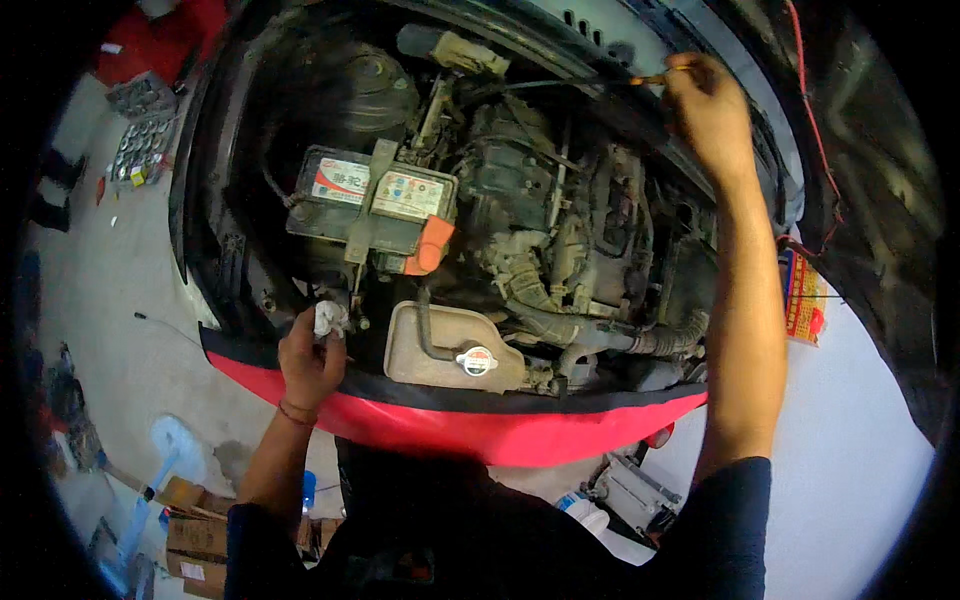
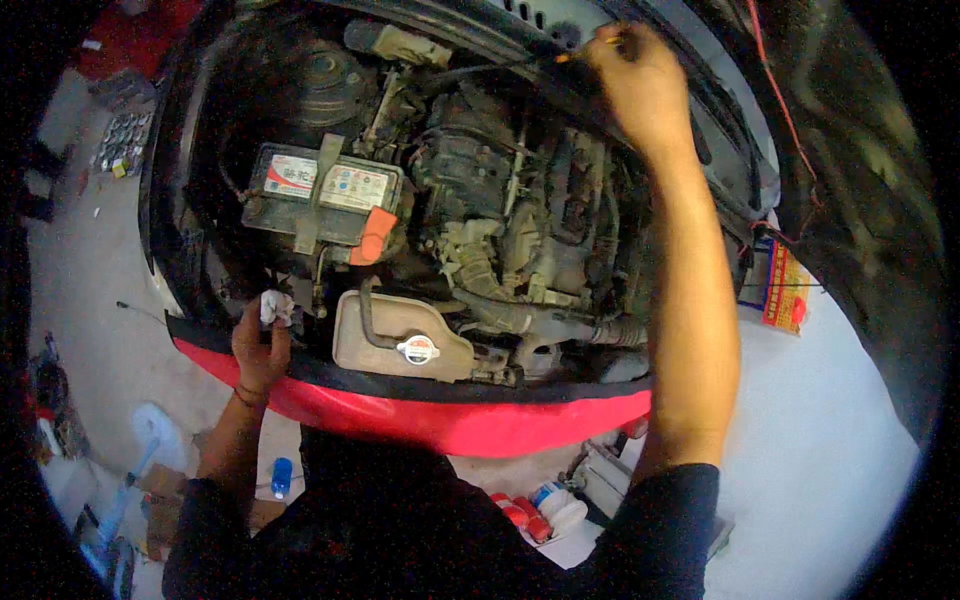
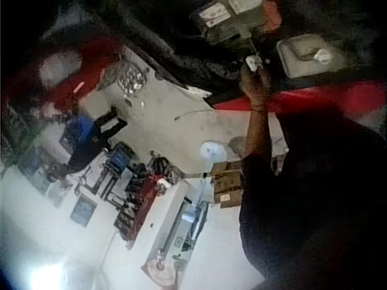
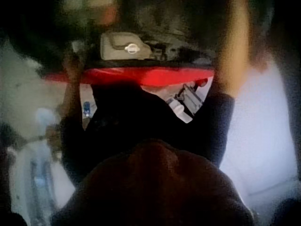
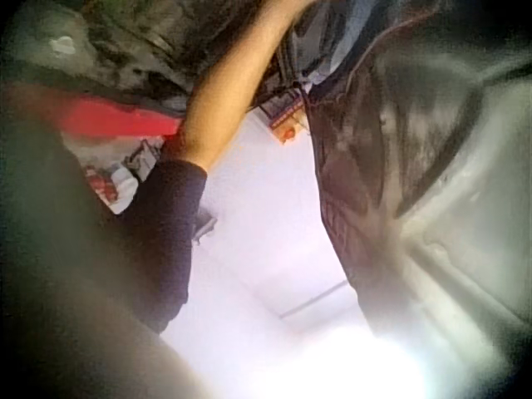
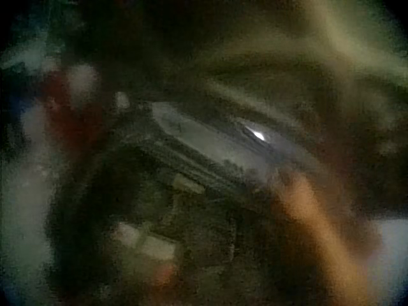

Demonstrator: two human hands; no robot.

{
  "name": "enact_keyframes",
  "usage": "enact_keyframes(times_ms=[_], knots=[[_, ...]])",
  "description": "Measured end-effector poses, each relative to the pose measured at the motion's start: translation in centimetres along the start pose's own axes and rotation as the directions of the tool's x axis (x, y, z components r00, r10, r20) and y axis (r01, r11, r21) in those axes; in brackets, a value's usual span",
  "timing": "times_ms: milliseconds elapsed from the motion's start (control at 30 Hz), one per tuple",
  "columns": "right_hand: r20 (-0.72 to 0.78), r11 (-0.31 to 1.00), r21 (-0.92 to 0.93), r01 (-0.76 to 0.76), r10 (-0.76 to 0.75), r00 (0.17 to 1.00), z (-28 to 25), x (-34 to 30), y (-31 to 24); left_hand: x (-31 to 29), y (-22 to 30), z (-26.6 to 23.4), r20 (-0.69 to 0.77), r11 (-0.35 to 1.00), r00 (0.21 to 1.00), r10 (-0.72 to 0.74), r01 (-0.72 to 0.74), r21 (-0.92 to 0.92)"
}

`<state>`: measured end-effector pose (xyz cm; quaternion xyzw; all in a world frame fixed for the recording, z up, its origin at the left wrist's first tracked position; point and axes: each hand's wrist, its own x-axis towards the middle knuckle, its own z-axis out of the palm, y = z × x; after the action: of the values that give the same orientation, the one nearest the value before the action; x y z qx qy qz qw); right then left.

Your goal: The person checks the engine oil level by pulling out the dipstick, wiping it with a cloth, reinserting it, and pulling it out again to inspect the oil level. They then remove a red protective cover from the car's front and fold it.

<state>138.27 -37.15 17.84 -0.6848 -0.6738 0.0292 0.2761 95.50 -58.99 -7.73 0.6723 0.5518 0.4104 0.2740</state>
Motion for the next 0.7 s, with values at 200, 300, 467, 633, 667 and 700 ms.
enact_keyframes(times_ms=[200, 300, 467, 633, 667, 700], knots=[[-0.409, 0.973, -0.231, 0.029, -0.124, 0.904, -2.8, 0.7, -1.8, 0.4, 0.9, 0.3, -0.074, 0.998, 0.995, 0.064, -0.065, -0.015], [-0.277, 0.972, -0.212, 0.103, -0.161, 0.947, -2.2, 1.3, 0.2, 0.1, 0.5, -0.1, 0.033, 1.0, 0.999, 0.006, -0.006, -0.004], [0.016, 0.992, -0.053, 0.112, -0.111, 0.994, 5.1, -1.7, -1.1, 0.4, 1.2, -0.1, 0.035, 1.0, 0.999, -0.02, 0.02, 0.004], [-0.071, 0.97, -0.233, -0.07, 0.055, 0.996, 13.3, -5.5, -0.1, 0.2, 0.8, -0.5, 0.11, 0.997, 0.991, -0.077, 0.076, 0.018], [-0.103, 0.972, -0.229, -0.041, 0.018, 0.995, 13.5, -5.9, -0.4, 0.5, 1.1, -0.5, 0.102, 0.998, 0.993, -0.062, 0.062, 0.002], [-0.135, 0.974, -0.225, -0.013, -0.018, 0.991, 13.6, -6.3, -0.6, 0.5, 1.3, -0.6, 0.094, 0.999, 0.994, -0.047, 0.049, -0.015]])
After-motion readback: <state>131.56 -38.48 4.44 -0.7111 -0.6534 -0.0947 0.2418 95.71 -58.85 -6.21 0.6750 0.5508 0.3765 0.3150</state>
